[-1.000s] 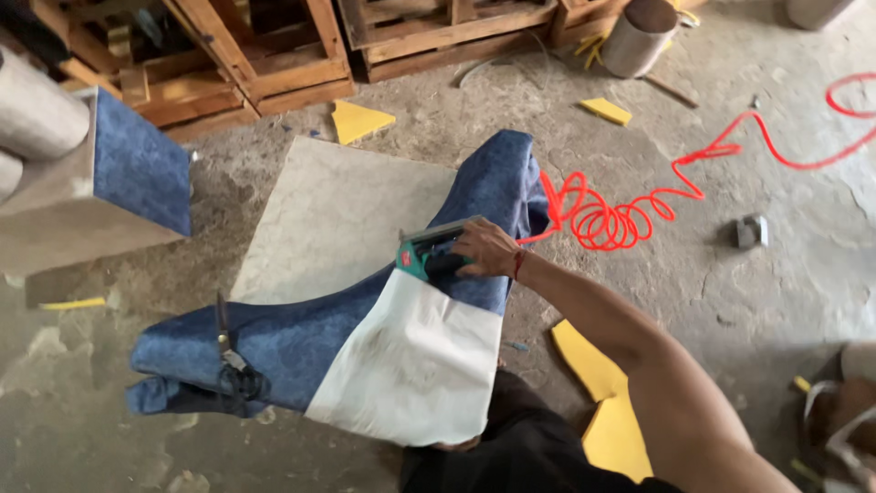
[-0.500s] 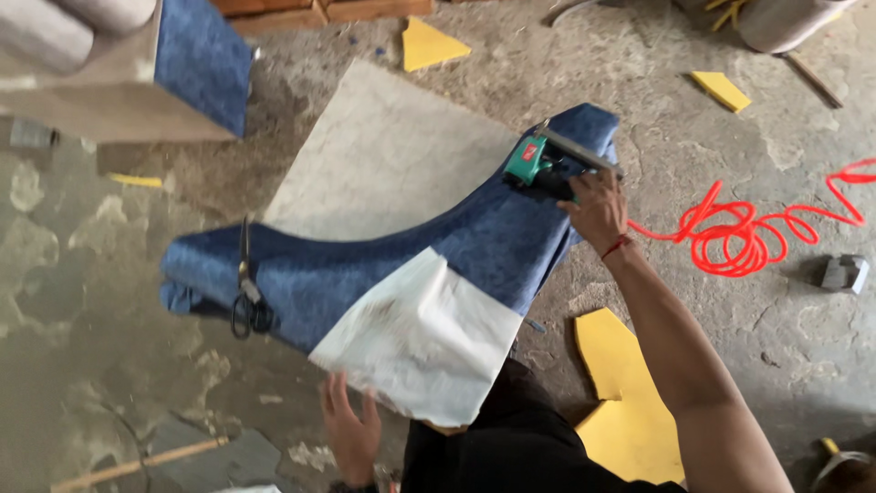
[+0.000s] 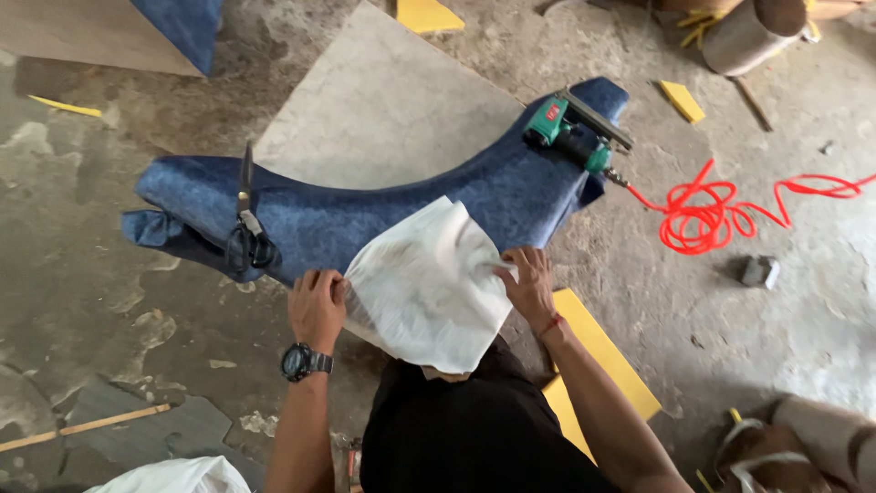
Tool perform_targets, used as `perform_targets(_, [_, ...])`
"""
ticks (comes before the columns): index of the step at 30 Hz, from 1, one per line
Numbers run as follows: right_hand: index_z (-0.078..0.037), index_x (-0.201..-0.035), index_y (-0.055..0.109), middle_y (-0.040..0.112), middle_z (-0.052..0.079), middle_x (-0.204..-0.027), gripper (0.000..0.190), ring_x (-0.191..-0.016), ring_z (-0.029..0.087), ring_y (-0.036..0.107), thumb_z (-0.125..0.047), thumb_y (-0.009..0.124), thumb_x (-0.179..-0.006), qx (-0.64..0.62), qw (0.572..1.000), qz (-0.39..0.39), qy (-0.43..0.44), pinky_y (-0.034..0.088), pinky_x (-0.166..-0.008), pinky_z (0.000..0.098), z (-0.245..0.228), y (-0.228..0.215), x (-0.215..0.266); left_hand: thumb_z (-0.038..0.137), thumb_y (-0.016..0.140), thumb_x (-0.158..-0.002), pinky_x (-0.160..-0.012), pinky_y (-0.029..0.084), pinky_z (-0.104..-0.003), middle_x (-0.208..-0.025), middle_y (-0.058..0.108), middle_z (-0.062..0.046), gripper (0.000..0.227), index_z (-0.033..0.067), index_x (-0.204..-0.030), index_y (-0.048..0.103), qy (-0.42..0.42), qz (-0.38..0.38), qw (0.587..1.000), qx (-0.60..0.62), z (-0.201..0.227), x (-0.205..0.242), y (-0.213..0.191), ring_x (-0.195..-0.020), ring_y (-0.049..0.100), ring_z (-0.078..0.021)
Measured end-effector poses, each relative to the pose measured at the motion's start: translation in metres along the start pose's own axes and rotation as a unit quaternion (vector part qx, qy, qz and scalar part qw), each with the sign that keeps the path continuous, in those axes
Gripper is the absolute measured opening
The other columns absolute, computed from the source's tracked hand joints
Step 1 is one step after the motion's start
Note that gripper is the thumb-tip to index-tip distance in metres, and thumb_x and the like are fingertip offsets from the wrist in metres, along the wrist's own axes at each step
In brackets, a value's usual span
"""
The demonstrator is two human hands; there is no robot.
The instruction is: The person reupholsters a furniture component by fitting fabric over a foam-covered frame, securing it with a pneumatic stapler, and trimming excess fabric with shears.
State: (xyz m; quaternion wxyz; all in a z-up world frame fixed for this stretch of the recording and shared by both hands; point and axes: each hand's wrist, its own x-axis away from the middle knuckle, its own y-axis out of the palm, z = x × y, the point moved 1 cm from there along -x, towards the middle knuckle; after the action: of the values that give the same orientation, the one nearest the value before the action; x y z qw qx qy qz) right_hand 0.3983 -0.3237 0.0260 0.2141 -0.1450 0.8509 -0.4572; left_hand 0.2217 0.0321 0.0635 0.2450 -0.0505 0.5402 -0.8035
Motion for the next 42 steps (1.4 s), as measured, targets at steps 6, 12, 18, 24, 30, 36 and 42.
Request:
perform_targets(6, [-0.011, -0.111, 0.069, 0.072, 0.003, -0.098, 0.025, -0.073, 0.014, 0.067, -0.026, 0.075, -0.092, -0.064, 0.972, -0.162, 0.157, 0.060, -0.064, 0.0360, 0.047, 0.002, -0.044, 0.022, 0.070, -0.100, -0.080, 0.052, -0.044, -0.090, 0.071, -0.008, 0.012, 0.0116, -0.102, 0.066, 0.003, -0.084, 0.996, 0.043, -0.007, -0.032, 0.003, -0.090, 0.068, -0.0305])
perform_targets(12, [-0.006, -0.100, 0.075, 0.077, 0.005, -0.090, 0.033, -0.079, 0.011, 0.069, -0.022, 0.091, -0.075, -0.091, 0.960, -0.232, 0.128, 0.058, -0.074, 0.0279, 0.050, -0.006, -0.095, 0.027, 0.075, -0.087, -0.069, 0.052, -0.047, -0.089, 0.075, -0.010, 0.018, 0.0096, -0.091, 0.073, 0.055, -0.048, 0.995, 0.068, 0.006, -0.054, 0.002, -0.080, 0.069, -0.0338])
perform_targets(18, [-0.005, -0.108, 0.072, 0.072, 0.010, -0.102, 0.042, -0.092, 0.022, 0.071, -0.016, 0.087, -0.071, -0.136, 0.985, -0.104, 0.024, 0.059, -0.083, 0.0338, 0.032, 0.004, -0.119, 0.032, 0.076, -0.092, -0.073, 0.056, -0.042, -0.092, 0.076, -0.009, 0.025, 0.0093, -0.101, 0.074, -0.099, -0.126, 0.980, 0.122, -0.017, -0.083, 0.006, -0.083, 0.073, -0.0302])
perform_targets(24, [-0.007, -0.115, 0.070, 0.070, 0.012, -0.114, 0.045, -0.105, 0.031, 0.068, -0.023, 0.087, -0.077, -0.062, 0.992, -0.091, 0.058, 0.055, -0.091, 0.0416, 0.025, -0.005, -0.107, 0.032, 0.079, -0.085, -0.071, 0.056, -0.042, -0.097, 0.076, -0.009, 0.032, 0.0112, -0.109, 0.073, -0.089, -0.166, 0.978, 0.091, -0.029, -0.057, -0.008, -0.084, 0.073, -0.0296])
perform_targets(30, [-0.008, -0.134, 0.061, 0.059, 0.014, -0.139, 0.055, -0.134, 0.036, 0.048, -0.022, 0.079, -0.084, -0.024, 0.995, -0.072, -0.058, 0.037, -0.113, 0.0496, -0.022, 0.025, -0.119, 0.027, 0.074, -0.094, -0.075, 0.056, -0.039, -0.101, 0.076, -0.010, 0.024, 0.0094, -0.109, 0.073, -0.072, -0.049, 0.990, 0.108, -0.030, -0.031, -0.013, -0.086, 0.072, -0.0274])
perform_targets(36, [-0.023, -0.155, 0.046, 0.045, 0.000, -0.158, 0.081, -0.145, 0.032, 0.031, -0.012, 0.073, -0.080, 0.142, 0.893, -0.200, -0.378, 0.030, -0.111, 0.0522, -0.126, 0.111, -0.164, 0.025, 0.075, -0.090, -0.071, 0.058, -0.031, -0.099, 0.071, -0.006, 0.025, 0.0099, -0.110, 0.073, -0.058, -0.124, 0.962, 0.236, -0.025, -0.030, -0.015, -0.081, 0.070, -0.0176])
perform_targets(42, [-0.024, -0.111, 0.075, 0.068, 0.000, -0.116, 0.028, -0.127, 0.027, 0.053, -0.033, 0.079, -0.085, 0.185, 0.830, -0.362, -0.381, 0.041, -0.111, 0.0471, -0.168, 0.074, -0.199, 0.032, 0.081, -0.088, -0.072, 0.054, -0.033, -0.092, 0.076, -0.008, 0.030, 0.0067, -0.103, 0.076, -0.137, -0.107, 0.967, 0.185, -0.062, -0.013, -0.051, -0.078, 0.068, -0.0166])
